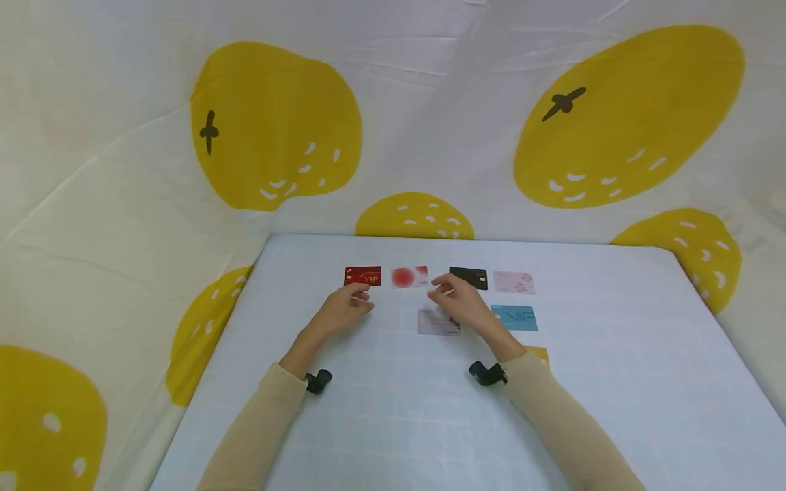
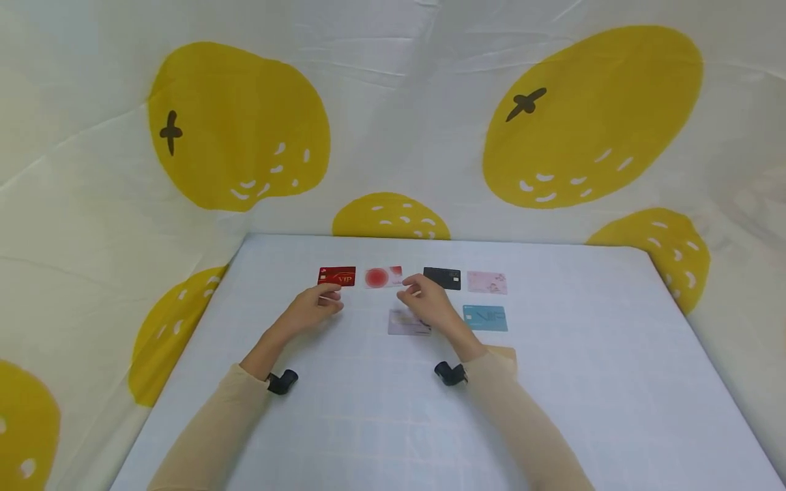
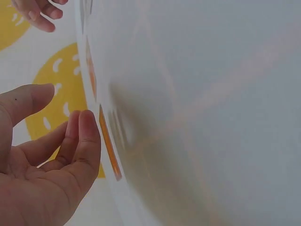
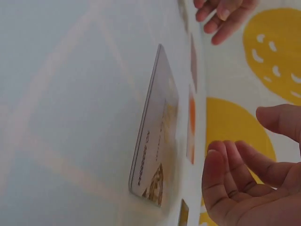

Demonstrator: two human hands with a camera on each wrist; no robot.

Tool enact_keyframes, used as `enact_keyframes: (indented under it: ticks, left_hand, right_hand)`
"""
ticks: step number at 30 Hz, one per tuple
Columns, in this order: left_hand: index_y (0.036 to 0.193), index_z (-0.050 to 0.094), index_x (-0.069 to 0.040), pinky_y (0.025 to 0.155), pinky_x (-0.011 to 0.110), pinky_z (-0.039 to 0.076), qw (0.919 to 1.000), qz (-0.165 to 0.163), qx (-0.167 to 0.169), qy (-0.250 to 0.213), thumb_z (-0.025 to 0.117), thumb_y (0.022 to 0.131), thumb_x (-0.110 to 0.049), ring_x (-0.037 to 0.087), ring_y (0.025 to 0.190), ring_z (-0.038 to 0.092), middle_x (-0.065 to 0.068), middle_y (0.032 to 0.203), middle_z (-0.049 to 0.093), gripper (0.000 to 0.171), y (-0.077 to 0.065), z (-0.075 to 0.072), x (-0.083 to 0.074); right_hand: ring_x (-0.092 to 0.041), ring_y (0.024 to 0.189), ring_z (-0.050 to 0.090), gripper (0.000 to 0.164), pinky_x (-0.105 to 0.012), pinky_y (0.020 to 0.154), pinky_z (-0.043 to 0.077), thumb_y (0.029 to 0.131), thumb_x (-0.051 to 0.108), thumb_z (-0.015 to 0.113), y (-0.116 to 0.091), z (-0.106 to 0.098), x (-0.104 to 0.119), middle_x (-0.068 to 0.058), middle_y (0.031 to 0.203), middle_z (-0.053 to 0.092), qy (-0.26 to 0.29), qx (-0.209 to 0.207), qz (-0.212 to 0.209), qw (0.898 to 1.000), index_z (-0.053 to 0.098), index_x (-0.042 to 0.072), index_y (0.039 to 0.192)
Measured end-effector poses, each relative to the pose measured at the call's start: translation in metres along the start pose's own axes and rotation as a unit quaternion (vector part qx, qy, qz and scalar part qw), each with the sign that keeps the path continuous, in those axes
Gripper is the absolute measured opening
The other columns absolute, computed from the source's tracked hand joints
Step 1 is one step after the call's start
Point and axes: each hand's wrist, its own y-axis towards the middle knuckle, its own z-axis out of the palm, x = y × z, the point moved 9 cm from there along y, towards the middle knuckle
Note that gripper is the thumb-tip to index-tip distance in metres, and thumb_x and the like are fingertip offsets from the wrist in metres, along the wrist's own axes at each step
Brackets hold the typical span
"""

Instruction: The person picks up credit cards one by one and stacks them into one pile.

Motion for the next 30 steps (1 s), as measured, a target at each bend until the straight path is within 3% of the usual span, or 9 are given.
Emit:
enact_keyframes:
  ticks: [8, 16, 22, 30]
  left_hand:
    - [0.140, 0.052, -0.001, 0.096, 0.045, 0.049, 0.9995, 0.003, -0.033, 0.003, 0.066, 0.097, -0.021, 0.030, 0.113, 0.061, 0.012, 0.120, 0.063, 0.049, 0.011, -0.028, 0.014]
    - [0.141, 0.051, -0.003, 0.094, 0.047, 0.050, 0.9983, -0.025, -0.051, 0.012, 0.065, 0.097, -0.020, 0.030, 0.111, 0.059, 0.014, 0.122, 0.060, 0.050, 0.032, -0.044, 0.029]
    - [0.139, 0.051, 0.001, 0.097, 0.048, 0.047, 0.9980, -0.006, -0.053, 0.035, 0.064, 0.096, -0.020, 0.033, 0.113, 0.060, 0.020, 0.124, 0.061, 0.050, 0.047, -0.052, 0.033]
    - [0.144, 0.048, -0.006, 0.096, 0.050, 0.045, 0.9972, -0.039, -0.026, 0.059, 0.066, 0.096, -0.026, 0.032, 0.111, 0.055, 0.017, 0.124, 0.059, 0.055, 0.057, -0.053, 0.048]
  right_hand:
    - [-0.026, 0.101, 0.062, 0.037, -0.039, 0.087, 0.053, 0.099, 0.024, 0.064, 0.034, 0.017, 0.017, -0.008, 0.111, 0.065, 0.003, 0.000, -0.031, 1.000, 0.059, 0.004, 0.130]
    - [-0.028, 0.102, 0.061, 0.035, -0.041, 0.091, 0.051, 0.098, 0.016, 0.063, 0.065, 0.034, 0.036, -0.013, 0.109, 0.065, 0.000, -0.010, -0.059, 0.998, 0.058, -0.002, 0.127]
    - [-0.024, 0.092, 0.061, 0.038, -0.034, 0.085, 0.054, 0.098, 0.022, 0.065, 0.087, 0.058, 0.033, -0.009, 0.106, 0.063, 0.018, 0.004, -0.029, 0.999, 0.056, 0.003, 0.131]
    - [-0.025, 0.083, 0.057, 0.043, -0.034, 0.077, 0.053, 0.094, 0.019, 0.070, 0.097, 0.077, 0.040, -0.009, 0.096, 0.062, -0.014, 0.010, -0.016, 1.000, 0.056, 0.006, 0.132]
